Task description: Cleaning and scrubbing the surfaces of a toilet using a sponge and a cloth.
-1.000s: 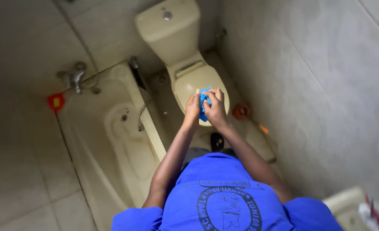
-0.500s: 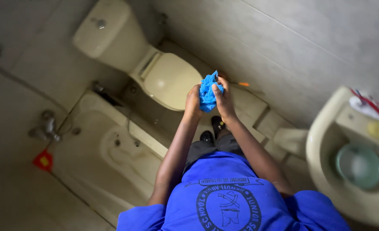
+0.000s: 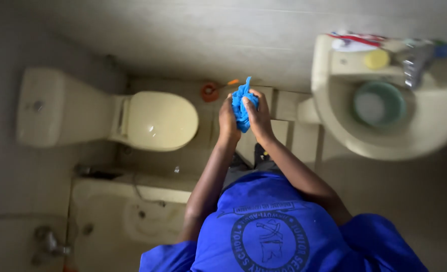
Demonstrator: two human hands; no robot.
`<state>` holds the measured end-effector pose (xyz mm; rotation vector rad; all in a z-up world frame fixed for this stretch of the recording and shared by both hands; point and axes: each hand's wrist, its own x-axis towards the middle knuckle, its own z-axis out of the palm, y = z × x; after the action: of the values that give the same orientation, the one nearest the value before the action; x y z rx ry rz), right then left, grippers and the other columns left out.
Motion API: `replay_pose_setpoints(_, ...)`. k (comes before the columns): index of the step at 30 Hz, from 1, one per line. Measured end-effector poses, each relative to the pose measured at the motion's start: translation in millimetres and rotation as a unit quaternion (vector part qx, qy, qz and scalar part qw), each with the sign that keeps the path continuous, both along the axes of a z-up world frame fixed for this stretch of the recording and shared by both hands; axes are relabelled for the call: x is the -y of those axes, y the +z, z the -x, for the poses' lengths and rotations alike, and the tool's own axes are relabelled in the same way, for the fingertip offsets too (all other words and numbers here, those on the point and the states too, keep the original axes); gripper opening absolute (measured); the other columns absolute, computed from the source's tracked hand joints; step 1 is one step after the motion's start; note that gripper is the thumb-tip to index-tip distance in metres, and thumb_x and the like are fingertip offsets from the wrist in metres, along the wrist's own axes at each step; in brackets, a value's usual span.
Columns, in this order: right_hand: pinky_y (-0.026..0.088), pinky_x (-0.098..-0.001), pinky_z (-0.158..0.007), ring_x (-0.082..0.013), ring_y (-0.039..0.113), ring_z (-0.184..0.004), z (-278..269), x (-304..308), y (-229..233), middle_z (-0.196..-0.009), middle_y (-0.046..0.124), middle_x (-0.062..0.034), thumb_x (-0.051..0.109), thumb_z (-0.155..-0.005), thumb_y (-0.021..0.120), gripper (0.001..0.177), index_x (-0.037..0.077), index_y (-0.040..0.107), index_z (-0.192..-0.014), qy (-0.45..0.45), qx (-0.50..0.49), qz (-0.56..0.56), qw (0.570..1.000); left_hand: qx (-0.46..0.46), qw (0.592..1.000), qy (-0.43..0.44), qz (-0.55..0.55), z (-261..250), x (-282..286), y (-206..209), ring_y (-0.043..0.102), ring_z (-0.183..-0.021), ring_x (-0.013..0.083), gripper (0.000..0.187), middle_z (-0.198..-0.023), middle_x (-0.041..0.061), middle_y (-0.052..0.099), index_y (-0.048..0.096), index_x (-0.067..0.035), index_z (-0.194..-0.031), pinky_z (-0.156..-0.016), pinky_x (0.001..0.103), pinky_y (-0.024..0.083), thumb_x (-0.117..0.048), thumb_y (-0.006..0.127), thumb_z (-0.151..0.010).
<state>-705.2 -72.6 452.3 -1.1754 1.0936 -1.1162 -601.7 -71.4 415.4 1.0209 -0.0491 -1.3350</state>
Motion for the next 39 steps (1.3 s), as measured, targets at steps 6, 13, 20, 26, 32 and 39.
replay_pose_setpoints(6, 0.049, -0.0259, -0.085, -0.0076, 0.055, -0.094, 61, 14, 12, -0.111, 0.060, -0.0028, 0.028, -0.101, 0.067, 0.042, 0.004, 0.057, -0.135, -0.057, 0.042, -0.032, 0.997, -0.003, 0.997, -0.076, 0.033, 65, 24, 0, 0.067, -0.098, 0.0156, 0.037, -0.108, 0.006, 0.070, 0.064, -0.004, -0.121, -0.087, 0.033, 0.054, -0.034, 0.047, -0.107)
replay_pose_setpoints(13, 0.051, -0.0229, -0.080, -0.0049, 0.057, -0.090, 125, 24, 22, -0.109, 0.062, -0.0004, 0.025, -0.100, 0.068, 0.042, 0.005, 0.056, -0.136, -0.116, -0.004, 0.009, 0.993, 0.011, 0.989, -0.144, 0.025, 128, 47, 0, 0.067, -0.097, 0.0153, 0.036, -0.106, 0.005, 0.070, 0.065, -0.006, -0.121, -0.086, 0.033, 0.055, -0.032, 0.046, -0.105)
replay_pose_setpoints(20, 0.046, -0.0216, -0.069, -0.0038, 0.051, -0.078, 158, 36, 15, -0.098, 0.059, 0.0009, 0.023, -0.100, 0.071, 0.041, 0.004, 0.058, -0.134, -0.184, 0.023, 0.016, 0.983, -0.008, 0.977, -0.211, 0.017, 169, 71, -3, 0.067, -0.095, 0.0179, 0.038, -0.106, 0.007, 0.070, 0.063, -0.005, -0.120, -0.085, 0.036, 0.055, -0.037, 0.047, -0.108)
replay_pose_setpoints(26, 0.047, -0.0219, -0.072, -0.0038, 0.052, -0.080, 178, 48, 8, -0.102, 0.060, 0.0002, 0.020, -0.100, 0.070, 0.037, 0.004, 0.059, -0.132, -0.260, 0.016, 0.057, 0.964, 0.042, 0.962, -0.264, 0.053, 193, 94, -14, 0.067, -0.100, 0.0159, 0.037, -0.110, 0.006, 0.070, 0.063, -0.004, -0.124, -0.088, 0.033, 0.055, -0.033, 0.048, -0.107)
replay_pose_setpoints(32, 0.046, -0.0230, -0.070, -0.0046, 0.051, -0.077, 208, 55, 3, -0.104, 0.061, -0.0007, 0.018, -0.101, 0.069, 0.034, 0.004, 0.059, -0.130, -0.293, 0.023, 0.051, 0.954, 0.044, 0.950, -0.308, 0.036, 220, 110, -5, 0.067, -0.096, 0.0170, 0.038, -0.107, 0.008, 0.069, 0.063, -0.001, -0.125, -0.085, 0.034, 0.055, -0.032, 0.049, -0.107)
replay_pose_setpoints(39, 0.050, -0.0281, -0.086, -0.0112, 0.059, -0.095, 270, 77, -27, -0.111, 0.064, -0.0063, 0.016, -0.101, 0.069, 0.034, 0.004, 0.059, -0.131, -0.279, -0.072, 0.096, 0.953, 0.075, 0.939, -0.330, 0.063, 273, 147, -52, 0.067, -0.094, 0.0155, 0.039, -0.107, 0.007, 0.071, 0.065, -0.002, -0.124, -0.085, 0.032, 0.055, -0.031, 0.049, -0.106)
